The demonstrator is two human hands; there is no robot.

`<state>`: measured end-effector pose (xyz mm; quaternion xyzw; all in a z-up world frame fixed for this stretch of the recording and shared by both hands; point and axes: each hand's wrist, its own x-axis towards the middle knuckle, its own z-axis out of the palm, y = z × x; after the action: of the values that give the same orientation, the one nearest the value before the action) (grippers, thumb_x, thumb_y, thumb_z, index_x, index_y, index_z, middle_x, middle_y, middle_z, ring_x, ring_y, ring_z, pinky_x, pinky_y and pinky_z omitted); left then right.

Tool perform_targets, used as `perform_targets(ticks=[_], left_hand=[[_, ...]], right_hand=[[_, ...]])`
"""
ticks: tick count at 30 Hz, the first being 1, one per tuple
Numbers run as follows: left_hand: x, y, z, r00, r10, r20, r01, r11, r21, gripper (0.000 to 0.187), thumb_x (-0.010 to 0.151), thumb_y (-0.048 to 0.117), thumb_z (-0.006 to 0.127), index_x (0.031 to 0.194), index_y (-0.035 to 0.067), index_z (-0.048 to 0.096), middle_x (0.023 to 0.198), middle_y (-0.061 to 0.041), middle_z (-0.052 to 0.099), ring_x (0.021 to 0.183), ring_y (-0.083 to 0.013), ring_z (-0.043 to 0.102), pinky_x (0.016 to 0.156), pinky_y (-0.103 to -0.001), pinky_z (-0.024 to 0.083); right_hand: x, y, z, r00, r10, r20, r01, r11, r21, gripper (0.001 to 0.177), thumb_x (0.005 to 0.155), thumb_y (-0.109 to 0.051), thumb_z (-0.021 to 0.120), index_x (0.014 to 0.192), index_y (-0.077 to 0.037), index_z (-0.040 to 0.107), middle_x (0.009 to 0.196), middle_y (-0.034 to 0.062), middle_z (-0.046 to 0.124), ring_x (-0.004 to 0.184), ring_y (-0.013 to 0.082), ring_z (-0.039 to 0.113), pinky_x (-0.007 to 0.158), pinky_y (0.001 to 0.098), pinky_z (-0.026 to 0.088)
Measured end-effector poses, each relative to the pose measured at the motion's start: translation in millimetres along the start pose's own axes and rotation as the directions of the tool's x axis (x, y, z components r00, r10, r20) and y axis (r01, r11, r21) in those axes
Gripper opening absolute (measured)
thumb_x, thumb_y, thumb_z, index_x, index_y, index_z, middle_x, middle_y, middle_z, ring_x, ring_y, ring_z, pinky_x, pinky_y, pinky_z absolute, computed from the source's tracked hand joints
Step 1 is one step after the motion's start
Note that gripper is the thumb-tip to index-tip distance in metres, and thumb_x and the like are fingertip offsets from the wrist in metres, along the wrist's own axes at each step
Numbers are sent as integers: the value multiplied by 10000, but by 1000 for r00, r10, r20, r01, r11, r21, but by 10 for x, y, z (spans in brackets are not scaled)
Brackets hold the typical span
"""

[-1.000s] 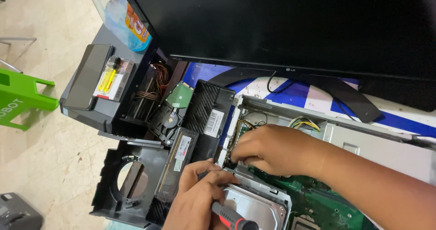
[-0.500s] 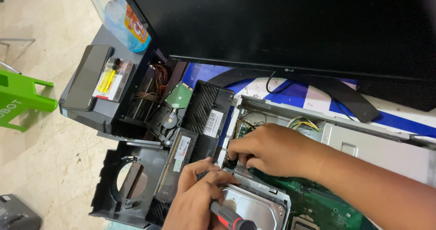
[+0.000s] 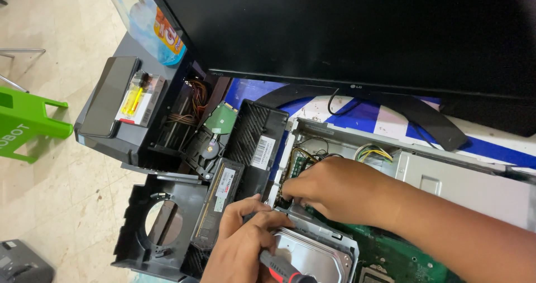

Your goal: The person uses a screwdriver to work on the internal components of a desktop computer, focusing on the motherboard and hard drive area. They manipulate wires and components inside the open case while sitting on the floor.

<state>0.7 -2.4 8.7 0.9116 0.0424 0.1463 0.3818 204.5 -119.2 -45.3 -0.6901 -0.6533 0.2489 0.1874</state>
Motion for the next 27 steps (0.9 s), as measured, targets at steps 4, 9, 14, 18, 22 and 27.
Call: perform_targets(ticks=[4, 9, 14, 18, 22, 27], left_hand=[[9, -49, 0, 998, 67, 14, -66, 998, -6, 157, 744, -9, 336, 814, 122, 386, 1105, -4, 747, 1032, -252, 545, 1076, -403, 443], [28, -8, 6, 999, 44, -8, -44, 999, -9, 150, 947, 154, 334, 807, 128, 381, 1080, -8, 748, 1007, -248, 542, 1061, -408, 463], [17, -23, 4, 999, 35, 6, -35, 999, -5, 102, 848, 70, 305, 804, 126, 377, 1089, -2, 746, 1010, -246, 534, 1048, -380, 456], [76, 35, 18, 995, 77, -59, -77, 997, 8, 226, 1008, 168, 474, 803, 122, 390, 1044, -32, 761, 995, -255, 566, 1064, -408, 472], [-129, -493, 50, 992, 120, 27, -120, 993, 14, 366, 919, 539, 561, 765, 208, 533, 1106, 71, 778, 1149, -194, 582, 1094, -380, 406], [-326, -1107, 198, 990, -138, 0, 130, 933, 336, 369, 663, 135, 736, 938, 349, 859, 973, 116, 741, 1190, -116, 665, 1109, -257, 477]], right_hand=[[4, -64, -84, 997, 73, 23, -75, 994, 77, 141, 912, -177, 706, 1047, -213, 690, 884, 5, 754, 777, 261, 716, 582, 437, 523], [19, -86, -108, 992, 121, 36, -126, 977, 171, 187, 884, -131, 705, 1051, -208, 674, 913, -29, 784, 831, 213, 743, 637, 409, 545], [8, -23, 27, 1000, 11, 27, -11, 1000, 24, 132, 912, -120, 669, 1026, -183, 647, 840, 29, 689, 761, 288, 669, 551, 462, 490], [33, 42, 111, 993, -116, 2, 116, 990, -80, 175, 822, -87, 646, 966, -179, 683, 831, 36, 647, 798, 345, 667, 604, 523, 505], [17, -1, 144, 989, -131, -68, 121, 982, -142, 171, 814, -68, 546, 879, -155, 678, 847, 75, 638, 777, 373, 669, 610, 549, 521], [74, -101, -36, 993, -62, 96, 79, 979, -188, 176, 833, -14, 583, 866, -139, 703, 849, 55, 704, 781, 403, 702, 549, 547, 551]])
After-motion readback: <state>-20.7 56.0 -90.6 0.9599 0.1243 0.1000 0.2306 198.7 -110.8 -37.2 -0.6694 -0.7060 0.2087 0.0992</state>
